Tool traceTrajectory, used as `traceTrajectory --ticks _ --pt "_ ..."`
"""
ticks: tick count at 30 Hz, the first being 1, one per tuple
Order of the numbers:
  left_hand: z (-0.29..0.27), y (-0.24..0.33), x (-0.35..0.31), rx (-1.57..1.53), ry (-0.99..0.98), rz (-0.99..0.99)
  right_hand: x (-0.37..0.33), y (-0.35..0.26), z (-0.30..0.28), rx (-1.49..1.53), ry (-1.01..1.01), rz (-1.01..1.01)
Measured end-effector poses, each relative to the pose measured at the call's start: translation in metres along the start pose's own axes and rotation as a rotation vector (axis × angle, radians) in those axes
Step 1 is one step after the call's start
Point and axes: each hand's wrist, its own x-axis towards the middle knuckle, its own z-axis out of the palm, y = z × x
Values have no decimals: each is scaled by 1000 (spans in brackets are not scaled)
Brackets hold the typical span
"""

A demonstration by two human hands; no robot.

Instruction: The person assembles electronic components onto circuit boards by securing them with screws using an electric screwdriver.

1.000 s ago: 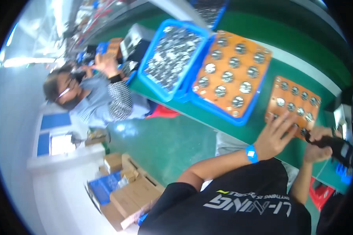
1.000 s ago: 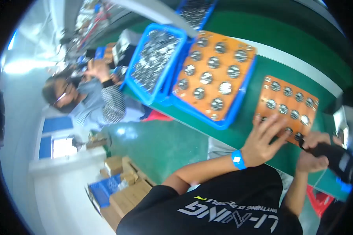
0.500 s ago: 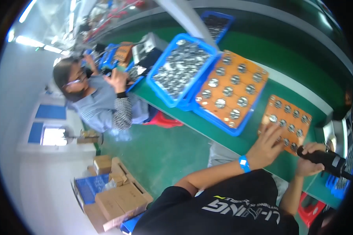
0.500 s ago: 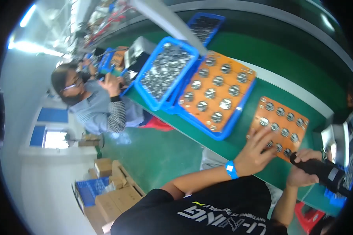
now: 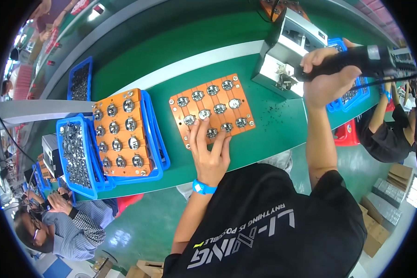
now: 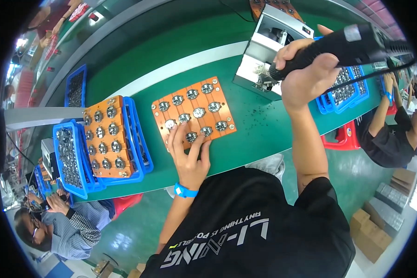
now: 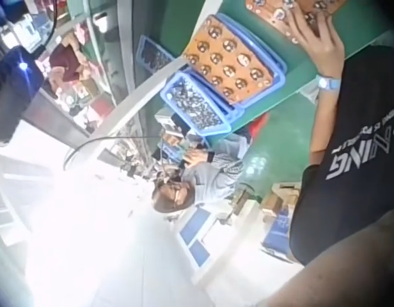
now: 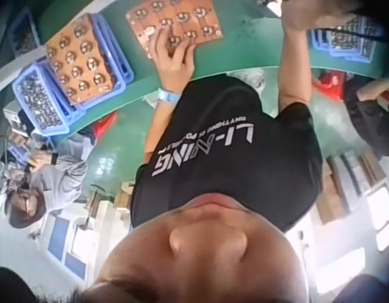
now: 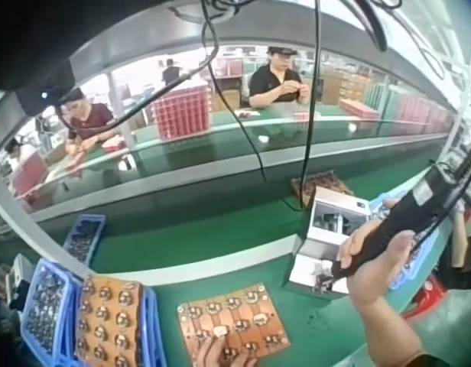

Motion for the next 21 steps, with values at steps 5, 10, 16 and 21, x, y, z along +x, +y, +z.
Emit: traceTrajectory --ticks 5,10,16,21 --pt "-1 4 1 4 -2 -6 -10 10 -3 -2 -64 -1" --pt "0 1 0 9 0 -14 -14 10 -4 -5 -115 55" --pt "-1 -2 -1 -19 23 -7 -64 -3 17 170 -187 303" --pt "-2 -6 -1 -42 7 -7 -125 -12 56 199 -199 294"
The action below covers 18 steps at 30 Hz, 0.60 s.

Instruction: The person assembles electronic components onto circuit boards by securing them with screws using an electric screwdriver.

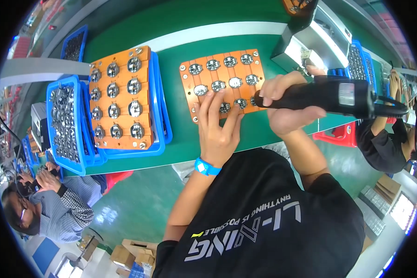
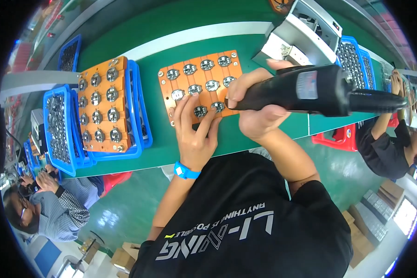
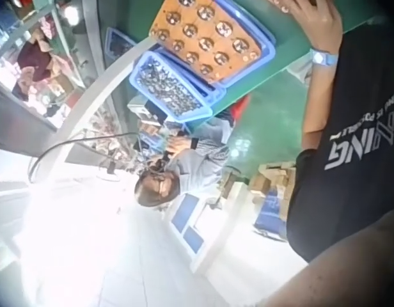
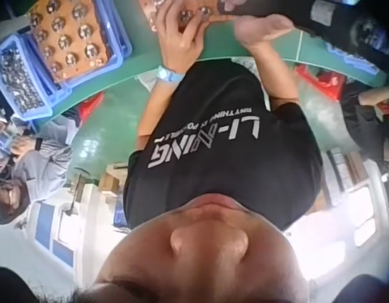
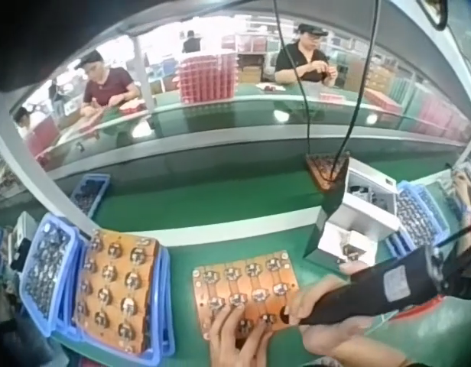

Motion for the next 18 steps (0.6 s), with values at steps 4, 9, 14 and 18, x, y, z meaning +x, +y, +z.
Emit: traceTrajectory --ticks 4,9,14,18 --pt "-1 -1 -3 11 -17 -3 -9 10 9 -29 -42 11" --pt "-1 -3 -4 -5 -19 -14 -13 21 5 -62 -76 -38" --pt "-1 -1 -1 0 -8 -18 -9 23 5 4 -182 -54" --pt "1 0 0 8 -19 -10 1 24 6 55 -194 63"
